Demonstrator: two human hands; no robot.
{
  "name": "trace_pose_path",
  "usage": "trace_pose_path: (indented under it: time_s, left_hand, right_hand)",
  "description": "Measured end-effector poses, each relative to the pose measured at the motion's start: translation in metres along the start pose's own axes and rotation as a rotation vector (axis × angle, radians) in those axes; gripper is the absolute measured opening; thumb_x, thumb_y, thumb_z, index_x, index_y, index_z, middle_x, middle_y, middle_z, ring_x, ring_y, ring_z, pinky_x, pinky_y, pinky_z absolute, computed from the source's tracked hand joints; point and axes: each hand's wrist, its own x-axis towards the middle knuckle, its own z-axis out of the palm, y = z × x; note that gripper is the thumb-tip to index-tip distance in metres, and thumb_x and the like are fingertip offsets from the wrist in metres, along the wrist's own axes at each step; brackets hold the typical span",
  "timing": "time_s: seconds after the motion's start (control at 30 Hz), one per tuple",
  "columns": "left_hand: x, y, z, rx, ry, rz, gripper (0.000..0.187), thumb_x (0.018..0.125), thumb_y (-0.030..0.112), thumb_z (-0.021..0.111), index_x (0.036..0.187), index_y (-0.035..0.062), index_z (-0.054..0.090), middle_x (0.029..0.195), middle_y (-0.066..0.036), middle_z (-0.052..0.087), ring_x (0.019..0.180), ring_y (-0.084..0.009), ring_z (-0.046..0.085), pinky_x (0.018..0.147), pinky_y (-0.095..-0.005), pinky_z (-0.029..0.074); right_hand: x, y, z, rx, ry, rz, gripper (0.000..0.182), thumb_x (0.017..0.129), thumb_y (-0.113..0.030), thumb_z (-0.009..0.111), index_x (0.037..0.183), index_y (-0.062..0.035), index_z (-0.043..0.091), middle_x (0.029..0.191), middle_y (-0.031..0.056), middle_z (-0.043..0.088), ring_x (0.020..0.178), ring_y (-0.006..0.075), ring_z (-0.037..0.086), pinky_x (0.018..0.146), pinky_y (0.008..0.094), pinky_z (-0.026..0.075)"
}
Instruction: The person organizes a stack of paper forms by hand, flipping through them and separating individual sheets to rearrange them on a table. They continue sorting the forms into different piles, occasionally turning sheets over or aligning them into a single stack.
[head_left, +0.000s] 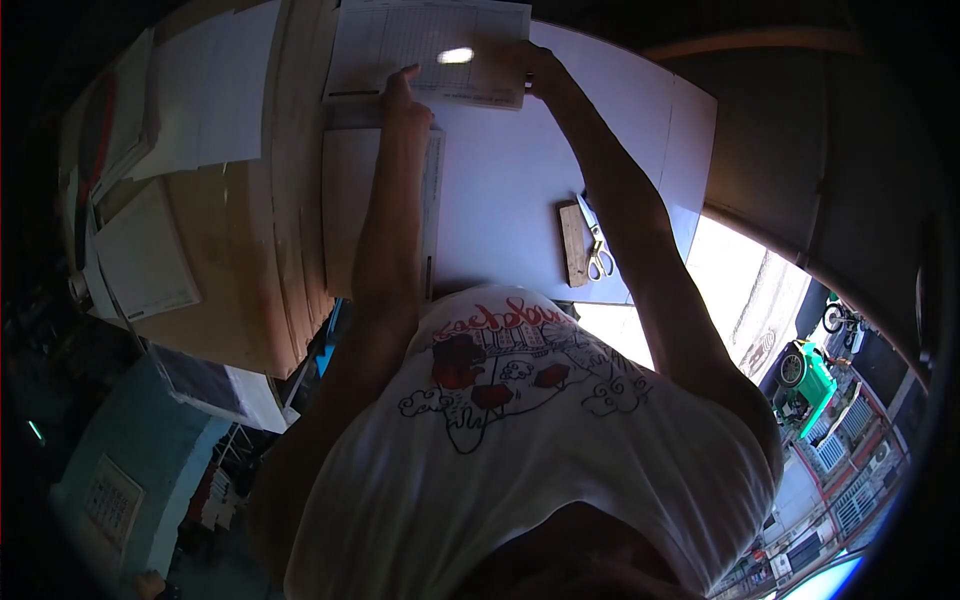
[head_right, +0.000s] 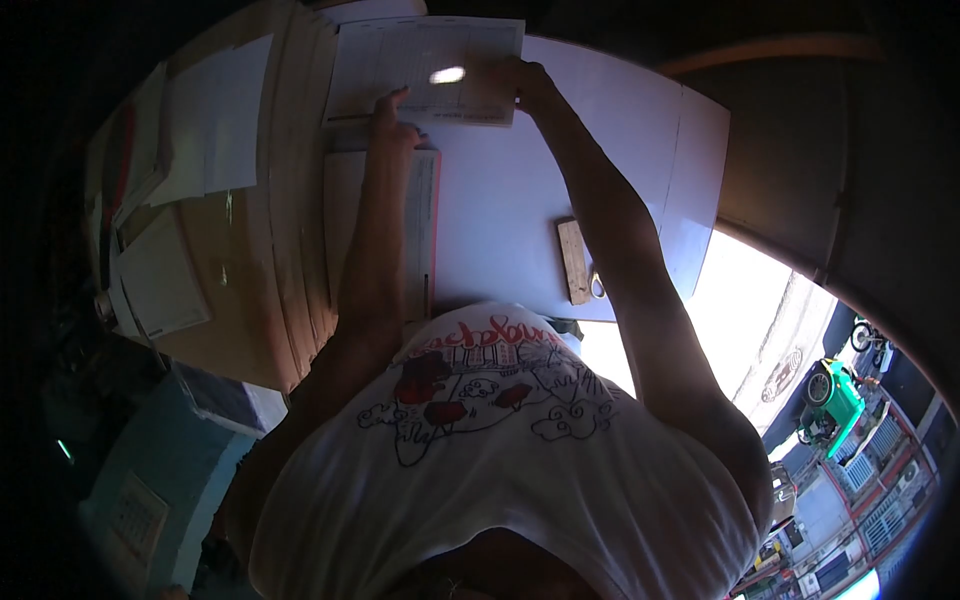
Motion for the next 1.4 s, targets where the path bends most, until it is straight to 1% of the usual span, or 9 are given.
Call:
trace_pose_path:
  time_s: [0.13, 0.3, 0.4, 0.5, 0.8, 1.0, 1.1, 1.3, 1.4]
  left_hand:
    - [0.007, 0.003, -0.005, -0.066, 0.025, -0.056, 0.069, 0.078, 0.024, 0.068, 0.137, 0.0069, 0.036, 0.146, -0.019, 0.030, 0.133, -0.0403, 0.024, 0.107, -0.0646, 0.007]
    - [-0.001, 0.004, -0.002, -0.056, 0.084, -0.052, 0.064, 0.076, 0.024, 0.069, 0.132, 0.0066, 0.042, 0.141, -0.017, 0.036, 0.128, -0.0376, 0.030, 0.108, -0.0614, 0.010]
    - [0.004, -0.001, -0.001, -0.130, 0.057, 0.004, 0.053, 0.078, 0.018, 0.062, 0.127, 0.0071, 0.047, 0.132, -0.012, 0.048, 0.125, -0.0284, 0.039, 0.104, -0.0472, 0.025]
    - [0.015, -0.012, -0.007, -0.248, 0.003, 0.128, 0.054, 0.078, 0.018, 0.062, 0.128, 0.0066, 0.046, 0.129, -0.011, 0.049, 0.123, -0.0257, 0.041, 0.103, -0.0387, 0.029]
    - [-0.017, -0.025, -0.002, -0.164, 0.067, 0.083, 0.068, 0.074, 0.032, 0.067, 0.134, 0.0132, 0.042, 0.136, -0.010, 0.038, 0.128, -0.0275, 0.030, 0.100, -0.0545, 0.024]
    - [-0.019, -0.022, -0.010, -0.164, 0.006, 0.104, 0.065, 0.071, 0.031, 0.070, 0.129, 0.0133, 0.046, 0.131, -0.009, 0.041, 0.123, -0.0271, 0.034, 0.099, -0.0513, 0.025]
    - [-0.018, -0.023, -0.009, -0.155, 0.011, 0.107, 0.061, 0.070, 0.030, 0.072, 0.125, 0.0132, 0.049, 0.129, -0.009, 0.042, 0.121, -0.0252, 0.035, 0.098, -0.0516, 0.027]
    - [0.030, -0.043, -0.015, -0.219, -0.045, 0.221, 0.053, 0.069, 0.028, 0.073, 0.116, 0.0139, 0.053, 0.111, -0.004, 0.055, 0.110, -0.0207, 0.046, 0.092, -0.0422, 0.033]
    - [0.022, -0.038, -0.011, -0.168, 0.111, 0.100, 0.049, 0.073, 0.019, 0.071, 0.117, 0.0072, 0.052, 0.115, -0.003, 0.054, 0.107, -0.0179, 0.048, 0.096, -0.0339, 0.034]
  right_hand:
    - [-0.058, -0.061, 0.056, -0.153, 0.146, 0.083, 0.050, 0.077, -0.022, 0.070, 0.116, 0.0064, 0.057, 0.111, 0.0184, 0.063, 0.100, 0.0277, 0.064, 0.085, 0.0320, 0.053]
    - [0.003, -0.002, 0.016, 0.061, 0.052, -0.011, 0.040, 0.080, -0.021, 0.068, 0.113, 0.0011, 0.061, 0.112, 0.0157, 0.063, 0.103, 0.0263, 0.062, 0.083, 0.0350, 0.051]
    - [0.010, 0.004, 0.001, -0.026, 0.004, 0.046, 0.056, 0.075, -0.029, 0.069, 0.123, -0.0051, 0.055, 0.119, 0.0126, 0.058, 0.114, 0.0300, 0.051, 0.100, 0.0476, 0.036]
    - [0.017, 0.015, -0.004, 0.002, 0.015, -0.016, 0.058, 0.073, -0.028, 0.071, 0.123, -0.0043, 0.055, 0.121, 0.0140, 0.057, 0.117, 0.0305, 0.048, 0.101, 0.0488, 0.035]
    - [0.003, -0.004, 0.005, -0.101, 0.035, 0.030, 0.062, 0.070, -0.032, 0.073, 0.123, -0.0054, 0.056, 0.120, 0.0127, 0.056, 0.120, 0.0290, 0.045, 0.101, 0.0469, 0.033]
    - [0.011, 0.000, -0.007, -0.053, -0.113, 0.025, 0.058, 0.071, -0.037, 0.071, 0.120, -0.0082, 0.059, 0.120, 0.0104, 0.057, 0.117, 0.0268, 0.047, 0.099, 0.0397, 0.032]
    - [0.021, 0.007, -0.004, -0.119, 0.044, 0.006, 0.041, 0.073, -0.040, 0.067, 0.105, -0.0140, 0.069, 0.109, 0.0061, 0.063, 0.113, 0.0224, 0.049, 0.098, 0.0448, 0.030]
    - [0.012, 0.006, -0.009, -0.119, -0.050, -0.084, 0.050, 0.075, -0.042, 0.063, 0.115, -0.0132, 0.062, 0.122, 0.0089, 0.057, 0.116, 0.0268, 0.048, 0.099, 0.0428, 0.033]
    - [0.010, 0.005, -0.007, -0.084, -0.034, -0.030, 0.051, 0.075, -0.042, 0.063, 0.116, -0.0122, 0.061, 0.121, 0.0102, 0.057, 0.114, 0.0274, 0.049, 0.096, 0.0426, 0.036]
